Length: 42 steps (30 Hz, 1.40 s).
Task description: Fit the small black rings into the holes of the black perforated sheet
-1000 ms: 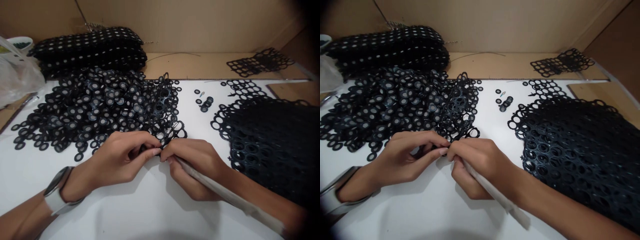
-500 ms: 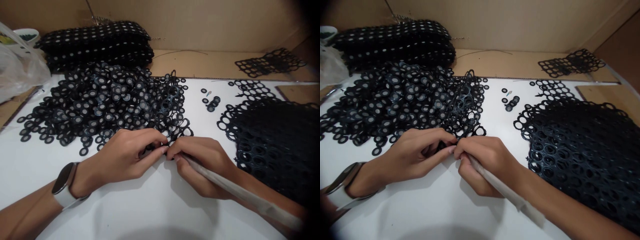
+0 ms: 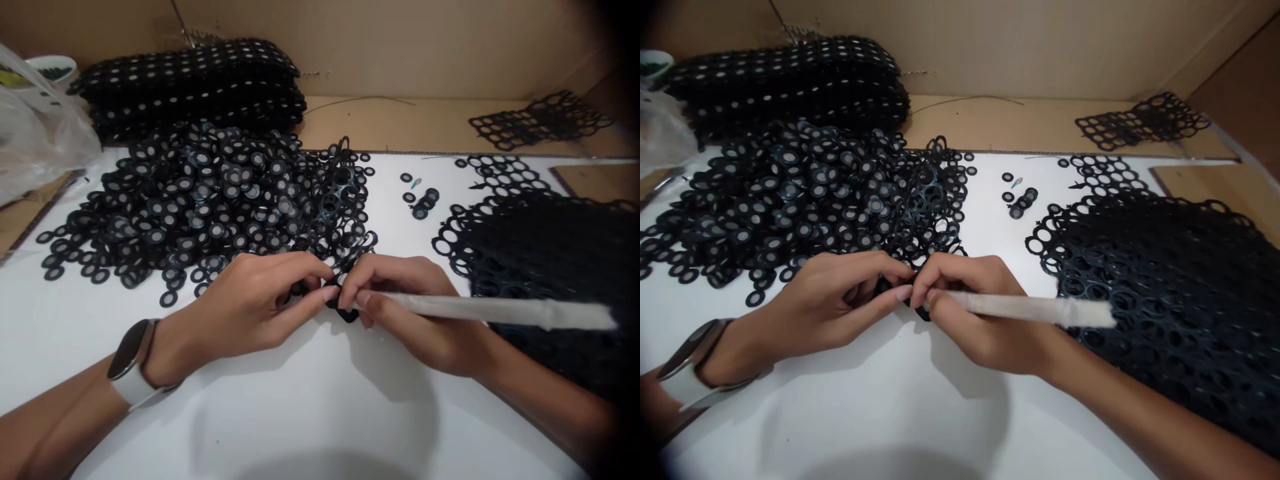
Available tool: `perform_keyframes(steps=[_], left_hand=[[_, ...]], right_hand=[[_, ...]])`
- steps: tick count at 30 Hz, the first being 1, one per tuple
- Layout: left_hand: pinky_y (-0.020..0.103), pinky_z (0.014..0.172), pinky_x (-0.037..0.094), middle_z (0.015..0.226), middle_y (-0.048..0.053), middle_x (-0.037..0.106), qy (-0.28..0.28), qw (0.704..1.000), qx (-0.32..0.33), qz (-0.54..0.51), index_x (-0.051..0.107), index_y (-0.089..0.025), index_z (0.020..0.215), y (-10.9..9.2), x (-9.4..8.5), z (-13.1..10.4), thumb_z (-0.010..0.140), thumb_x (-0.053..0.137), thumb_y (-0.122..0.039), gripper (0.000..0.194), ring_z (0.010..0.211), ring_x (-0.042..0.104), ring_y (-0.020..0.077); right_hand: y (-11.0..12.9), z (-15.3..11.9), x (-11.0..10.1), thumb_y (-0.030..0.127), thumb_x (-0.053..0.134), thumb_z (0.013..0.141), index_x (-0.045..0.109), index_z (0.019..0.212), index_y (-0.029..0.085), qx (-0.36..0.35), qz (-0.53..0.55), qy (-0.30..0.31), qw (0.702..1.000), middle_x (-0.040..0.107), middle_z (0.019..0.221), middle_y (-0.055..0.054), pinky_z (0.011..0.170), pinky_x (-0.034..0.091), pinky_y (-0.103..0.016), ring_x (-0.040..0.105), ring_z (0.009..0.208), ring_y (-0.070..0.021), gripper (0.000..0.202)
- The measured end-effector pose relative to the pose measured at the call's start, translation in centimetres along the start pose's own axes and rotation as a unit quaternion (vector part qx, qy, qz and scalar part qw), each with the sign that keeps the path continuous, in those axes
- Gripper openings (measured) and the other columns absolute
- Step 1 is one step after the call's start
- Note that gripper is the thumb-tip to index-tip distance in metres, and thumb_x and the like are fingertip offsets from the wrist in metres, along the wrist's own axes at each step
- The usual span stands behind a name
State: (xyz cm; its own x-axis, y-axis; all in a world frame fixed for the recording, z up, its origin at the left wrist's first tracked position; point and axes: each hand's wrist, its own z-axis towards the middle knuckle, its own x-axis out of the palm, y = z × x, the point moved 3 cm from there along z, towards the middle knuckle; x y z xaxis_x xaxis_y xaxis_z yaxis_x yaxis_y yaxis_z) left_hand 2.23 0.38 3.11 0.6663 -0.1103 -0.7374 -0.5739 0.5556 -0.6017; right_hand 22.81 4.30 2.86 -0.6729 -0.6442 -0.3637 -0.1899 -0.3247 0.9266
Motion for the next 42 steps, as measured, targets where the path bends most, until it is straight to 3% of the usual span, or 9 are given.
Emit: perform_keyframes(steps=[12, 28, 42], left_hand=[[0.015, 0.059, 0.038, 0.072, -0.008, 0.058, -0.001, 1.0, -0.001, 0.006, 0.071, -0.019, 0.112, -0.06, 0.0, 0.07, 0.104, 0.063, -0.027, 0.014, 0.058, 0.047, 0.002], [0.016, 0.059, 0.038, 0.071, -0.009, 0.057, -0.001, 1.0, -0.004, 0.004, 0.07, -0.019, 0.111, -0.18, 0.03, 0.08, 0.104, 0.062, -0.025, 0.012, 0.057, 0.047, 0.0023], [0.019, 0.055, 0.036, 0.082, -0.006, 0.065, 0.005, 0.999, -0.001, 0.042, 0.068, -0.019, 0.112, -0.19, 0.31, -0.1, 0.104, 0.06, -0.026, 0.013, 0.057, 0.048, 0.0026]], right_hand=[[-0.31, 0.21, -0.11, 0.008, 0.055, 0.096, 0.07, 0.093, 0.019, 0.039, 0.043, -0.011, 0.998, 0.067, 0.081, 0.003, 0.059, 0.046, -0.019, 0.061, 0.066, -0.008, 0.019], [-0.32, 0.23, -0.01, 0.008, 0.054, 0.095, 0.069, 0.092, 0.019, 0.043, 0.039, -0.008, 0.998, 0.067, 0.08, 0.004, 0.059, 0.045, -0.02, 0.06, 0.066, -0.0082, 0.019], [-0.14, 0.07, 0.05, 0.012, 0.054, 0.096, 0.069, 0.095, 0.018, 0.029, -0.003, 0.005, 1.0, 0.064, 0.074, 0.004, 0.057, 0.042, -0.02, 0.057, 0.063, -0.0087, 0.016]])
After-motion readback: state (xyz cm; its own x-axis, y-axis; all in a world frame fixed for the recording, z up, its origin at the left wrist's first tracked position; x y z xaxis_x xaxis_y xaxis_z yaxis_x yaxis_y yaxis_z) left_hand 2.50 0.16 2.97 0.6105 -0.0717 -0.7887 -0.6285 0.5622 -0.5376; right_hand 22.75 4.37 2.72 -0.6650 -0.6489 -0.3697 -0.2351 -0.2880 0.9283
